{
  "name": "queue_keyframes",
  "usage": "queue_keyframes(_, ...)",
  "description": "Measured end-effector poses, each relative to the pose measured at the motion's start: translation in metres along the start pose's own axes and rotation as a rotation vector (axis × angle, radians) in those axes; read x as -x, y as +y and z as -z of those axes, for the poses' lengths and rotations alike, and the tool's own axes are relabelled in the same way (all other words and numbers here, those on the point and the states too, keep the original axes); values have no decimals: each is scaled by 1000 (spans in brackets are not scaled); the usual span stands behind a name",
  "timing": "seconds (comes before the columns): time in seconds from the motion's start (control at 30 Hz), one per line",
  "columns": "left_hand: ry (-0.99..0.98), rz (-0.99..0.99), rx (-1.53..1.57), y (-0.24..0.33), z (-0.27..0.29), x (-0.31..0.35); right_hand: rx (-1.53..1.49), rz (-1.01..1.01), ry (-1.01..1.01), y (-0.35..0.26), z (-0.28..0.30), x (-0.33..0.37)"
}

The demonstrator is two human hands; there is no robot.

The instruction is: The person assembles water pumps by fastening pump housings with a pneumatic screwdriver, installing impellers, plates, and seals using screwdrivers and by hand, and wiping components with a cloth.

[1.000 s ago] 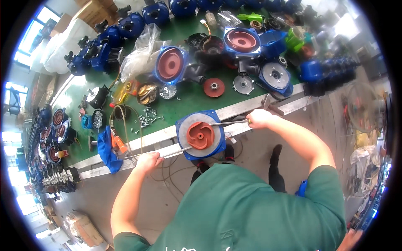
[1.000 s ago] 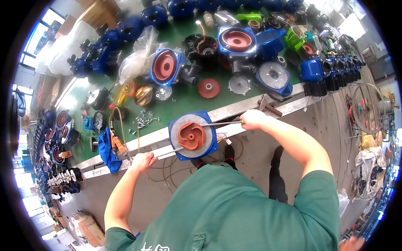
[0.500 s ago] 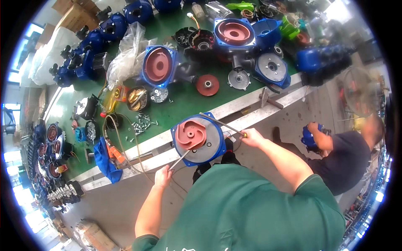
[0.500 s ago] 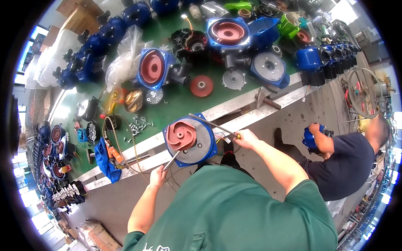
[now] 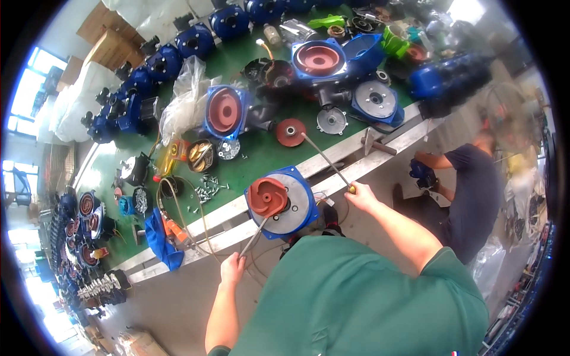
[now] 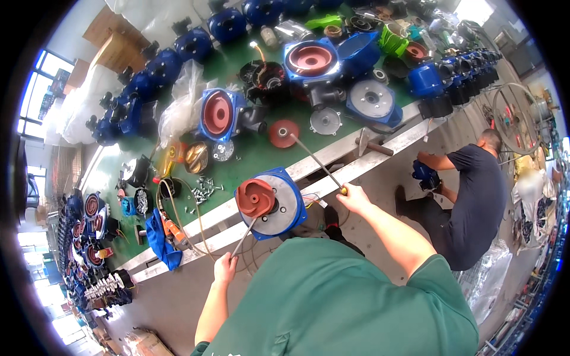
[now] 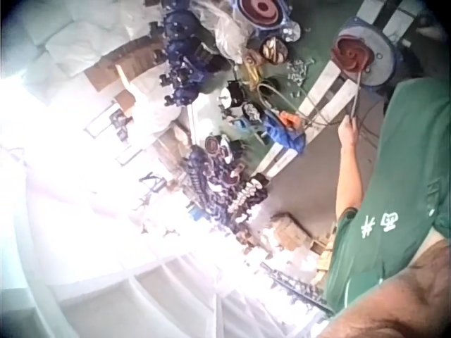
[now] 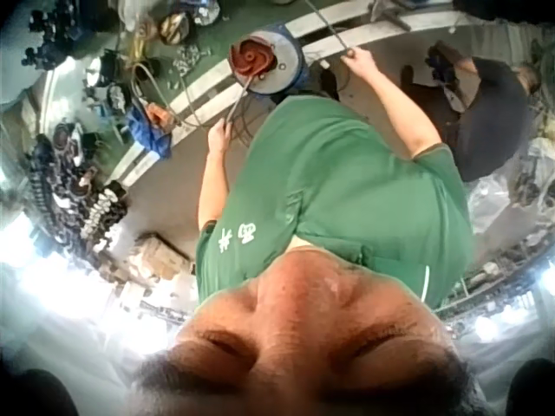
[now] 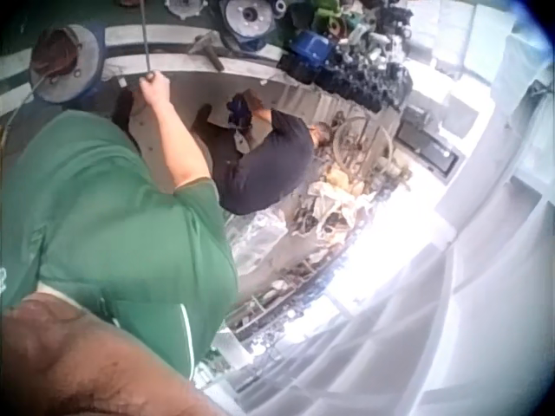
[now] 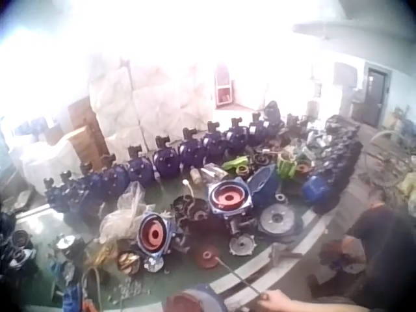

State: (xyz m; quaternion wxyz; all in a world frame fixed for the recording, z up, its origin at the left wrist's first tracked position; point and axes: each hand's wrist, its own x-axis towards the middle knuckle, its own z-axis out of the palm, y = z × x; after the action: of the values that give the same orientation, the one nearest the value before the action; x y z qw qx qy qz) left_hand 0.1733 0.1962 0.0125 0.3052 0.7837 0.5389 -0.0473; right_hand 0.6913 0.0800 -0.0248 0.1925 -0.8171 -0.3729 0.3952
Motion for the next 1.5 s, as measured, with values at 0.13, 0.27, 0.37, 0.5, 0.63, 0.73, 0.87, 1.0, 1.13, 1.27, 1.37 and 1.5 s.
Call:
queue_keyframes(0.13,23,43,-27,-21,-1,38,63,-111,62,5,-5,-12)
queue_keyframes(0.27,36,199,-3,-39,-8,83,94,-155,89,-4,-8,-31)
queue_keyframes(0.37,89,276,48,-51,-23,92,28,85,286,17,-19,-55)
queue_keyframes(0.5,172,403,190,-56,-48,74,65,225,339,5,-11,-49)
queue_keyframes(0.63,291,331,379,-49,-69,7,106,209,330,16,-6,-4)
queue_keyframes(0.73,319,263,644,-26,-77,-62,150,193,376,49,-10,47)
queue_keyframes(0.87,276,317,847,19,-74,-146,128,-85,455,107,-37,134)
queue_keyframes(1.0,465,253,626,-16,-100,-217,117,-317,433,126,-67,203)
queue_keyframes(1.13,512,-6,438,6,-102,-255,56,-554,476,144,-121,271)
queue_keyframes(1.27,524,29,129,-20,-75,-267,39,-610,347,146,-145,277)
queue_keyframes(1.37,366,173,49,49,-41,-247,-112,-725,356,128,-155,297)
queue_keyframes(1.5,398,118,21,10,-35,-259,-130,-673,358,119,-147,270)
